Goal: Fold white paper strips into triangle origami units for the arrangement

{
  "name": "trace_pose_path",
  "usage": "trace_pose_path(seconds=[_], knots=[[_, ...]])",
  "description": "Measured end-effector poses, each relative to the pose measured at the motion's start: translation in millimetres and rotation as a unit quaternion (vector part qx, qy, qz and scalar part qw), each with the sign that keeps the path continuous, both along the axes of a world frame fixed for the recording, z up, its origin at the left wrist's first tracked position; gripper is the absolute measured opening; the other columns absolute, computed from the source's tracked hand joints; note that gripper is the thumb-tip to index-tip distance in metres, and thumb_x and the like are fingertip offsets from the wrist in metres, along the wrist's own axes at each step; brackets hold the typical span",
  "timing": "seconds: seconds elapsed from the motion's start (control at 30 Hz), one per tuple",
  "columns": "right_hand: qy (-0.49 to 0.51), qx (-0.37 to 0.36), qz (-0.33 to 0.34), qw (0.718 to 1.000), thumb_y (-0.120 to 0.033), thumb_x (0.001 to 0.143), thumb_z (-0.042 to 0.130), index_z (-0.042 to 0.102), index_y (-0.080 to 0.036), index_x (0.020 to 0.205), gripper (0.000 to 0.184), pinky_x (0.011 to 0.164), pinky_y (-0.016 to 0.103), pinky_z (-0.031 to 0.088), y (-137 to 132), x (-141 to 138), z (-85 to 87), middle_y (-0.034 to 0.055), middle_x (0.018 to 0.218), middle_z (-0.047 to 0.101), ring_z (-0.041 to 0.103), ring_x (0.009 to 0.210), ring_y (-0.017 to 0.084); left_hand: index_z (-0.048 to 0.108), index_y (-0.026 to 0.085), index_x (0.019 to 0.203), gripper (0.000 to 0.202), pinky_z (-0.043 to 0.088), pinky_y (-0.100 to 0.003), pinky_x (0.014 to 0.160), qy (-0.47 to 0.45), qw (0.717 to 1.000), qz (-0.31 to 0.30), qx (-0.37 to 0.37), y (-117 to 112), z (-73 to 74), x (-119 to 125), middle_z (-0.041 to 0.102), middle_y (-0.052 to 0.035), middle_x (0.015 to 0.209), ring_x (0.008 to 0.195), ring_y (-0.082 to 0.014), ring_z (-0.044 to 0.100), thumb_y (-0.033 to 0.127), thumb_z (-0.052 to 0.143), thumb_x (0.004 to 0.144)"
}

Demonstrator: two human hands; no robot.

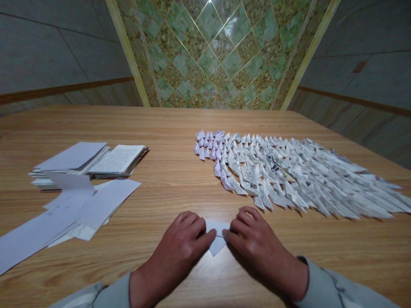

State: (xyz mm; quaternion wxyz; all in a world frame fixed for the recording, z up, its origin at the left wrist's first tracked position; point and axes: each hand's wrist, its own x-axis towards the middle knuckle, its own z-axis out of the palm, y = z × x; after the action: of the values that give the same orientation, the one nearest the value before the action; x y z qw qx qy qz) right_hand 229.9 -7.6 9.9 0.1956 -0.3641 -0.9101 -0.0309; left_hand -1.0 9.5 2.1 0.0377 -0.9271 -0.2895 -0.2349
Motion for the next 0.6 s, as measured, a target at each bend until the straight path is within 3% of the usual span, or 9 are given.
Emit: trace_pose_path(seconds=[0.17, 0.37, 0.6], knots=[[0.0, -0.024, -0.031, 0.999, -0.009, 0.097, 0.055, 0.066, -0.018, 0.09, 0.016, 0.103, 0.041, 0.031, -11.8, -8.2, 1.2, 0.0029, 0.081, 0.063, 0.05, 0.081, 0.021, 0.067, 0.019, 0.112, 0.027, 0.034, -0.034, 0.065, 0.038, 0.999, -0.001, -0.018, -5.5, -3.1, -0.3, 0.055, -0.0036, 0.079, 0.072, -0.021, 0.045, 0.023, 0.04, 0.107], [-0.011, -0.037, -0.038, 0.999, -0.005, 0.091, 0.059, 0.062, -0.016, 0.114, 0.025, 0.113, 0.043, 0.02, -24.2, -20.4, -7.1, 0.0044, 0.095, 0.065, 0.053, 0.089, 0.023, 0.066, 0.017, 0.111, 0.019, 0.038, -0.037, 0.07, 0.051, 0.998, 0.007, -0.029, -8.0, -4.4, -0.5, 0.056, -0.0046, 0.08, 0.074, -0.0227, 0.047, 0.018, 0.05, 0.103], [-0.004, -0.007, -0.072, 0.997, -0.019, 0.091, 0.07, 0.064, -0.019, 0.099, 0.01, 0.113, 0.046, 0.021, -24.3, -19.1, -12.0, 0.0007, 0.089, 0.065, 0.054, 0.087, 0.022, 0.067, 0.017, 0.111, 0.021, 0.042, -0.041, 0.075, 0.057, 0.997, 0.044, -0.029, -7.0, 0.7, -10.7, 0.064, -0.007, 0.089, 0.08, -0.0246, 0.054, 0.017, 0.048, 0.102]])
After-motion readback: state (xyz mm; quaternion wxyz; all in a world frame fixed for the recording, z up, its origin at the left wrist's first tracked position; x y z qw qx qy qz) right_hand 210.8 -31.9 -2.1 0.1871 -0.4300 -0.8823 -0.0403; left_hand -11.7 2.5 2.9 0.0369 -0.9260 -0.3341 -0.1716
